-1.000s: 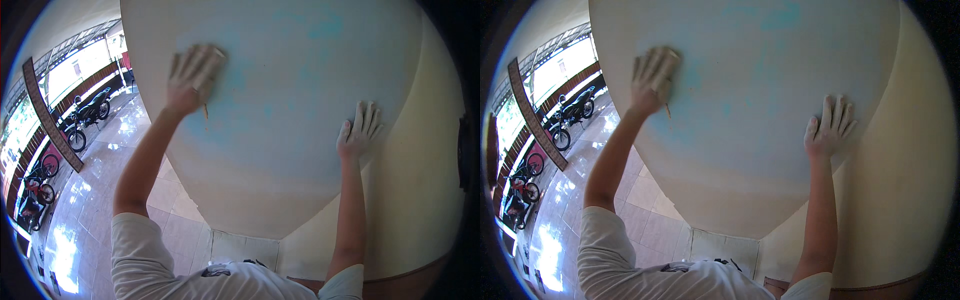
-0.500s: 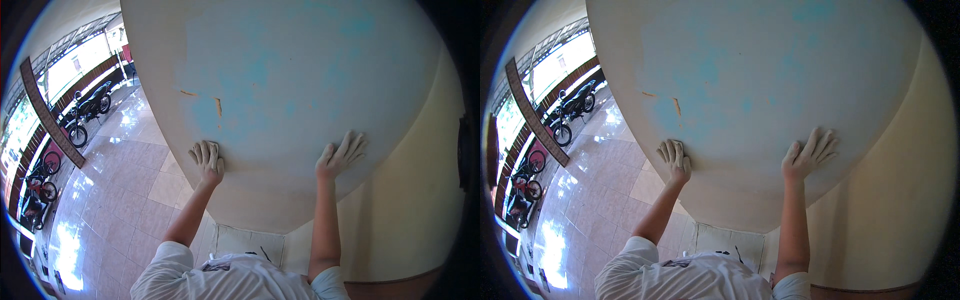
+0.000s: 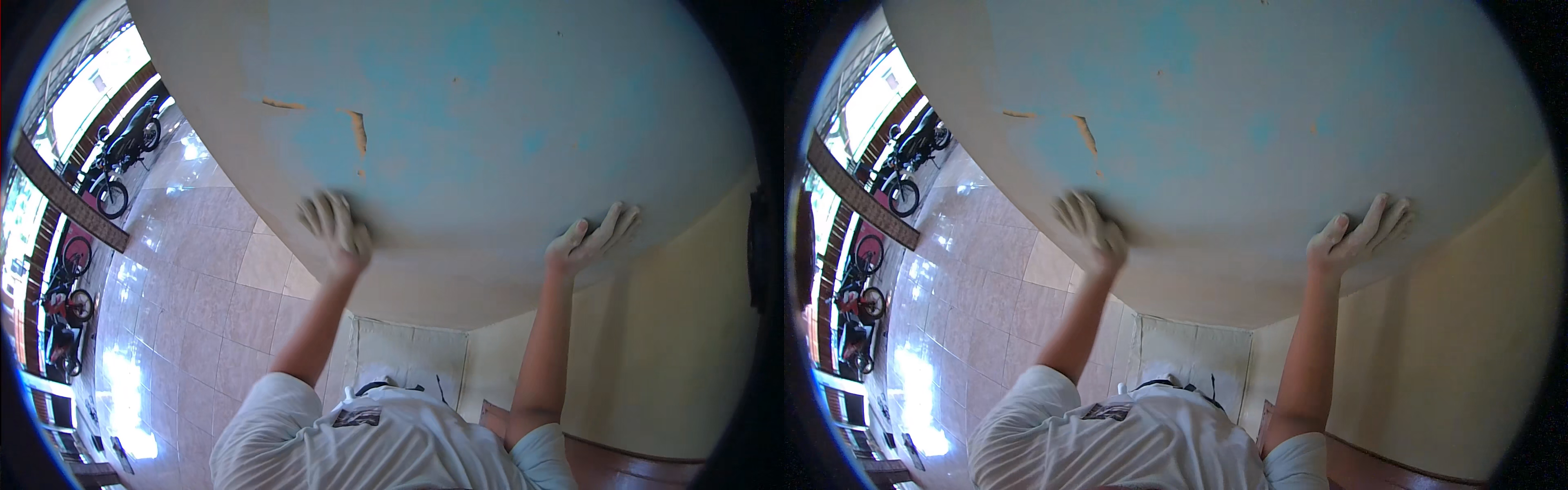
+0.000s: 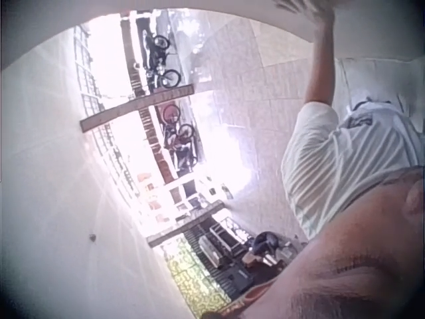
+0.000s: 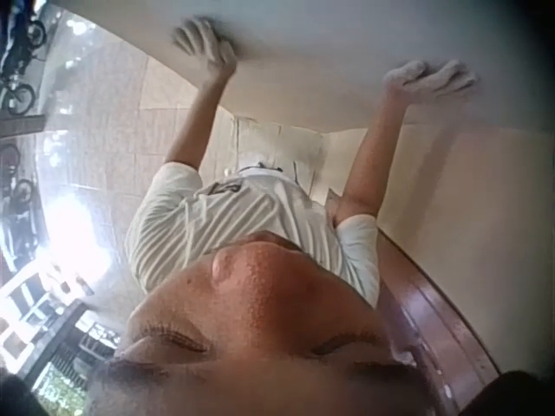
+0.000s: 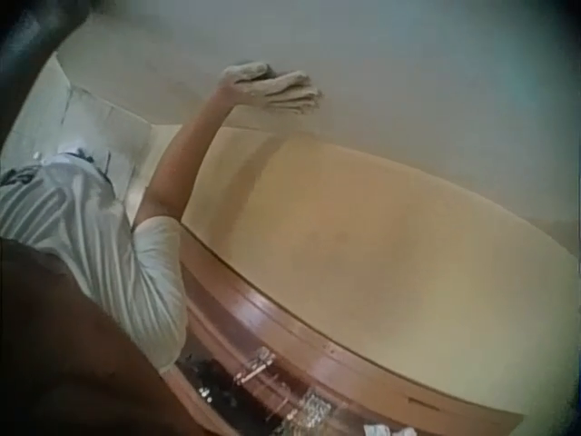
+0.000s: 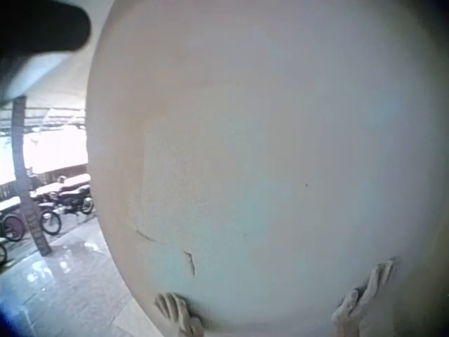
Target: Sanding a wall to prepare it for painting.
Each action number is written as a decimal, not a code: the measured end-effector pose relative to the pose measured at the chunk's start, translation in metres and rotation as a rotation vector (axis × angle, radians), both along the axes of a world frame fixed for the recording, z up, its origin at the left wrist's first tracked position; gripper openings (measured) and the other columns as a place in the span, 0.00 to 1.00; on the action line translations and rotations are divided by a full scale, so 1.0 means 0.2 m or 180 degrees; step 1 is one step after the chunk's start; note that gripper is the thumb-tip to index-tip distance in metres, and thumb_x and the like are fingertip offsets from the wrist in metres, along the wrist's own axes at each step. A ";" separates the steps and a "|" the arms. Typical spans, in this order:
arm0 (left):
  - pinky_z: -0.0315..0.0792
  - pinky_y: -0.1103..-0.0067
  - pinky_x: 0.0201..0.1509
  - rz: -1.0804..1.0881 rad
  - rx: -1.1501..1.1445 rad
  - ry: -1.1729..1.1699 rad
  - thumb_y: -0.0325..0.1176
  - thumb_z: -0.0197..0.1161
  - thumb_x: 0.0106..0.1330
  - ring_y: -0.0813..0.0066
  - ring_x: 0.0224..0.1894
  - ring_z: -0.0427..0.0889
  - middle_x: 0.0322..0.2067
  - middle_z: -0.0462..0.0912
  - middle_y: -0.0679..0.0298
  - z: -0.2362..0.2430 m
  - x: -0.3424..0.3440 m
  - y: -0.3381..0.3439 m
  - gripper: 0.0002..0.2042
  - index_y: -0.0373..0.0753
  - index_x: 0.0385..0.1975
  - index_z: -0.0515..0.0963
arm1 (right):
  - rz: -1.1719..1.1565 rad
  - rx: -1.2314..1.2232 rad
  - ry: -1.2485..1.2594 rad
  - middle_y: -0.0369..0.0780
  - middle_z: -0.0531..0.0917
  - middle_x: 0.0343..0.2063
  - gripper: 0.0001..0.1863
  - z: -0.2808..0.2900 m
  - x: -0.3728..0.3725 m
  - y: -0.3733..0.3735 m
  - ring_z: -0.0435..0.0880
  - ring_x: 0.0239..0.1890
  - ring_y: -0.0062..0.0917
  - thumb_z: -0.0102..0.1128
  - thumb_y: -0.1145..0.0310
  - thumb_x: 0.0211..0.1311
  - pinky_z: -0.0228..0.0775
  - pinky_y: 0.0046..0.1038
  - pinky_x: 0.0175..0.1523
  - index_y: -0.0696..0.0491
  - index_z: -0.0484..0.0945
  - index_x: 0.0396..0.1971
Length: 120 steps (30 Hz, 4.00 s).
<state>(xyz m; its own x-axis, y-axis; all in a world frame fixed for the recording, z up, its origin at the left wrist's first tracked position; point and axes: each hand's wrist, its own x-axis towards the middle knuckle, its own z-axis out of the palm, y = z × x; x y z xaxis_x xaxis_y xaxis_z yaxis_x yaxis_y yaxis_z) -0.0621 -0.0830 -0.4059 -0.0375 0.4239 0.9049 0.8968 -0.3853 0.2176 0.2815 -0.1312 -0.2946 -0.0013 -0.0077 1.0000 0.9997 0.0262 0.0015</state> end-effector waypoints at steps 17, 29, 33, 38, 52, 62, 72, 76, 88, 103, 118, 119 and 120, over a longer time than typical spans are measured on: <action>0.33 0.33 0.63 -0.0373 -0.0557 -0.0090 0.26 0.50 0.44 0.16 0.62 0.50 0.58 0.61 0.30 -0.14 0.09 -0.04 0.29 0.24 0.53 0.68 | 0.0047 0.0067 -0.0071 0.53 0.58 0.69 0.30 0.05 0.05 0.00 0.52 0.73 0.50 0.33 0.52 0.76 0.40 0.54 0.72 0.60 0.64 0.64; 0.27 0.42 0.71 -0.0617 0.0050 0.0011 0.24 0.42 0.60 0.26 0.72 0.36 0.69 0.50 0.32 -0.05 0.09 -0.01 0.30 0.23 0.67 0.56 | -0.0086 -0.0153 -0.0221 0.53 0.53 0.71 0.29 -0.05 0.07 0.00 0.50 0.73 0.51 0.31 0.54 0.77 0.38 0.54 0.73 0.59 0.59 0.67; 0.30 0.41 0.71 -0.1112 -0.0696 -0.0471 0.23 0.42 0.61 0.24 0.71 0.34 0.69 0.48 0.31 -0.34 0.28 -0.21 0.30 0.23 0.68 0.53 | -0.0012 -0.0208 -0.0214 0.52 0.52 0.72 0.30 -0.23 0.14 0.01 0.47 0.74 0.51 0.30 0.53 0.77 0.33 0.55 0.73 0.58 0.59 0.68; 0.29 0.41 0.71 -0.0654 0.0018 -0.0859 0.24 0.42 0.62 0.26 0.72 0.33 0.70 0.43 0.31 0.39 0.28 -0.04 0.32 0.22 0.68 0.50 | -0.0105 -0.0443 -0.0175 0.52 0.51 0.72 0.30 -0.35 0.13 -0.02 0.44 0.75 0.50 0.28 0.51 0.77 0.28 0.57 0.73 0.56 0.57 0.69; 0.27 0.38 0.69 -0.0231 0.0365 -0.0805 0.29 0.42 0.66 0.30 0.73 0.35 0.70 0.43 0.33 0.57 0.26 0.06 0.31 0.19 0.68 0.49 | 0.0001 -0.0445 -0.0158 0.51 0.52 0.72 0.30 -0.37 0.13 -0.01 0.43 0.75 0.51 0.29 0.50 0.76 0.25 0.59 0.73 0.53 0.60 0.67; 0.27 0.45 0.72 -0.0336 0.0305 -0.0204 0.27 0.42 0.64 0.34 0.74 0.34 0.72 0.40 0.38 0.22 0.60 -0.05 0.32 0.22 0.69 0.48 | 0.0033 -0.0444 -0.0225 0.52 0.53 0.72 0.30 -0.36 0.14 0.00 0.42 0.75 0.52 0.29 0.49 0.76 0.24 0.59 0.73 0.54 0.63 0.64; 0.39 0.35 0.65 -0.0121 -0.0142 0.0163 0.34 0.55 0.56 0.24 0.62 0.56 0.57 0.66 0.36 -0.18 0.63 -0.09 0.27 0.25 0.56 0.67 | 0.0087 -0.0533 -0.0209 0.51 0.53 0.72 0.29 -0.42 0.10 0.01 0.42 0.75 0.51 0.29 0.48 0.76 0.22 0.60 0.72 0.55 0.68 0.60; 0.34 0.36 0.68 -0.0347 -0.0050 -0.0128 0.30 0.52 0.59 0.23 0.67 0.44 0.64 0.55 0.33 0.08 0.66 -0.04 0.29 0.22 0.61 0.61 | 0.0002 -0.0559 -0.0252 0.48 0.59 0.70 0.27 -0.49 0.16 0.02 0.41 0.75 0.51 0.30 0.50 0.74 0.21 0.62 0.72 0.50 0.79 0.47; 0.54 0.40 0.61 -0.0598 -0.0367 0.0933 0.34 0.58 0.58 0.35 0.55 0.66 0.55 0.70 0.45 -0.38 0.63 -0.16 0.22 0.38 0.54 0.73 | 0.0425 -0.1563 0.0213 0.55 0.55 0.70 0.30 -0.47 0.10 -0.13 0.39 0.74 0.56 0.32 0.49 0.73 0.18 0.63 0.70 0.55 0.71 0.61; 0.58 0.50 0.66 -0.1310 -0.0990 0.2036 0.38 0.57 0.66 0.52 0.62 0.70 0.61 0.71 0.58 -0.45 0.68 -0.34 0.23 0.48 0.62 0.70 | 0.0731 -0.1814 0.0426 0.56 0.56 0.70 0.30 -0.43 0.11 -0.22 0.45 0.73 0.57 0.49 0.56 0.65 0.24 0.63 0.70 0.51 0.67 0.66; 0.75 0.76 0.42 -0.3305 -0.3170 -0.2103 0.35 0.58 0.71 0.75 0.35 0.81 0.36 0.85 0.60 0.07 0.67 -0.55 0.11 0.35 0.45 0.77 | 0.4767 -0.3844 0.4369 0.40 0.81 0.50 0.27 -0.54 -0.14 -0.54 0.79 0.52 0.23 0.47 0.52 0.74 0.69 0.27 0.58 0.60 0.72 0.58; 0.76 0.74 0.42 -0.3010 -0.3067 -0.1814 0.35 0.59 0.70 0.70 0.34 0.82 0.35 0.84 0.59 0.09 0.67 -0.56 0.12 0.35 0.47 0.76 | 0.5026 -0.4041 0.4472 0.40 0.81 0.47 0.27 -0.53 -0.14 -0.54 0.79 0.51 0.23 0.47 0.52 0.74 0.69 0.27 0.58 0.61 0.73 0.56; 0.76 0.74 0.42 -0.3019 -0.3074 -0.1807 0.35 0.59 0.70 0.70 0.34 0.82 0.35 0.84 0.59 0.09 0.67 -0.57 0.12 0.35 0.47 0.76 | 0.5018 -0.4030 0.4481 0.40 0.81 0.47 0.27 -0.52 -0.16 -0.55 0.79 0.51 0.23 0.47 0.52 0.74 0.69 0.27 0.58 0.61 0.73 0.56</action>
<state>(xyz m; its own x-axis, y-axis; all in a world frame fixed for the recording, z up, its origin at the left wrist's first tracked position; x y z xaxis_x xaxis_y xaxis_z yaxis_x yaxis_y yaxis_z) 0.0728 -0.1976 -0.3869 0.3480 0.9111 0.2208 0.1041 -0.2716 0.9568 0.2501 -0.2408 -0.3995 -0.2190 0.9743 -0.0519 -0.3338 -0.1247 -0.9344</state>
